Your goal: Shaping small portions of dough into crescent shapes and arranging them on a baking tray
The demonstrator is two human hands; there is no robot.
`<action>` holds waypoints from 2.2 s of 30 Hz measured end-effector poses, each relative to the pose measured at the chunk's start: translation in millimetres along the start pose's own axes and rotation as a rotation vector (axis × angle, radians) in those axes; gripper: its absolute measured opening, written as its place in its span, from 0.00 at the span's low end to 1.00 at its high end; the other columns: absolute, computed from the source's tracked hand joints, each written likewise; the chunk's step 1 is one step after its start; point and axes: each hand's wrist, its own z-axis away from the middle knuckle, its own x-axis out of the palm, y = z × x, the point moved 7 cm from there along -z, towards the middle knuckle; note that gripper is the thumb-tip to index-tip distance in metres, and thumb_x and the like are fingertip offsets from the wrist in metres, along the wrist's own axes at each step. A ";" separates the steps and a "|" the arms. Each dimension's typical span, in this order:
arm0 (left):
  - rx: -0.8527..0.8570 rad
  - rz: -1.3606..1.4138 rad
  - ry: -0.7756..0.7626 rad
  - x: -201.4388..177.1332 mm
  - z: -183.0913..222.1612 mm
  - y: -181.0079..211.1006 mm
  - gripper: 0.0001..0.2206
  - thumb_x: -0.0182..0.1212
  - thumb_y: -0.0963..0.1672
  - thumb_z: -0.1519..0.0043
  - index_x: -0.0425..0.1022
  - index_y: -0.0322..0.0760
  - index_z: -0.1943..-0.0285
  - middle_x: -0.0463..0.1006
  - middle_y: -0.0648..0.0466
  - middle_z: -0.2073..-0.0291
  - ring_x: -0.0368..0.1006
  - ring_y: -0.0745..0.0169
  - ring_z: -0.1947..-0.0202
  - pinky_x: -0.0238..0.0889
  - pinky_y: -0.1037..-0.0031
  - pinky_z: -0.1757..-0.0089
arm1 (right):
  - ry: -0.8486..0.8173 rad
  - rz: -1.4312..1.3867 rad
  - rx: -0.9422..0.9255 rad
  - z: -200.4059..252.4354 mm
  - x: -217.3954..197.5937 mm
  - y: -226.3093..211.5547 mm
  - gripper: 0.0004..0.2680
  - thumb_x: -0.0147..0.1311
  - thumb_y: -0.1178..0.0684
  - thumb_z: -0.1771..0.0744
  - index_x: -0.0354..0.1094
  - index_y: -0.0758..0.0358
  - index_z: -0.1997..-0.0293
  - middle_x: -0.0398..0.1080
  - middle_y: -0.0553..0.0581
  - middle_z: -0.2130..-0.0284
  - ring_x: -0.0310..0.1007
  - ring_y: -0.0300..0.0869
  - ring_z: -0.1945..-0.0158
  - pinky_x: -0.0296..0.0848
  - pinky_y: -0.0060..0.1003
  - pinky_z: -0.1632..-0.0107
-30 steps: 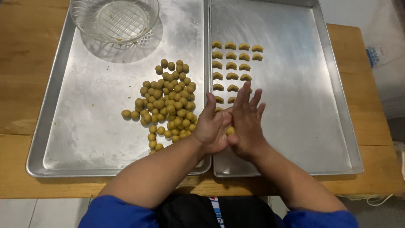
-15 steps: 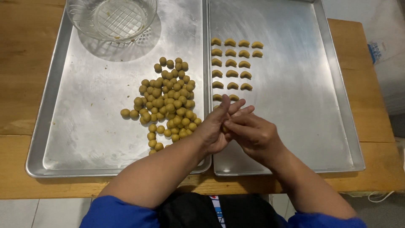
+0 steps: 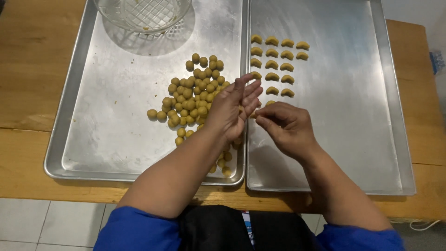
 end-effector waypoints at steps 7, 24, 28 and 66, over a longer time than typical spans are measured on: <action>-0.003 0.134 -0.151 0.4 -7.7 -0.2 0.27 0.62 0.53 0.37 0.67 0.37 0.32 0.72 0.38 0.38 0.72 0.48 0.39 0.72 0.71 0.47 | -0.296 0.584 -0.299 58.7 68.9 35.3 0.03 0.57 0.59 0.35 0.76 0.64 0.63 0.73 0.65 0.70 0.74 0.60 0.65 0.71 0.48 0.67; 0.006 0.482 -0.539 55.0 56.4 -41.6 0.21 0.44 0.60 0.31 0.69 0.56 0.37 0.78 0.60 0.45 0.73 0.66 0.42 0.59 0.73 0.37 | 0.032 0.533 -0.414 23.0 27.3 -17.4 0.32 0.29 0.28 0.31 0.50 0.71 0.30 0.54 0.67 0.36 0.46 0.62 0.28 0.38 0.57 0.28; -0.173 0.459 -0.418 47.1 48.8 -39.0 0.34 0.43 0.67 0.39 0.75 0.42 0.47 0.81 0.58 0.56 0.74 0.59 0.45 0.59 0.69 0.37 | -0.061 0.667 -0.509 34.8 51.2 0.7 0.38 0.15 0.21 0.33 0.33 0.65 0.21 0.32 0.61 0.22 0.21 0.58 0.21 0.13 0.59 0.26; -0.350 0.226 -0.673 63.1 55.7 -61.6 0.48 0.31 0.72 0.43 0.57 0.46 0.23 0.76 0.47 0.45 0.78 0.60 0.54 0.78 0.74 0.57 | 0.077 0.738 -0.148 25.6 -5.6 47.9 0.46 0.09 0.16 0.38 0.18 0.73 0.22 0.18 0.72 0.24 0.04 0.63 0.24 0.12 0.65 0.29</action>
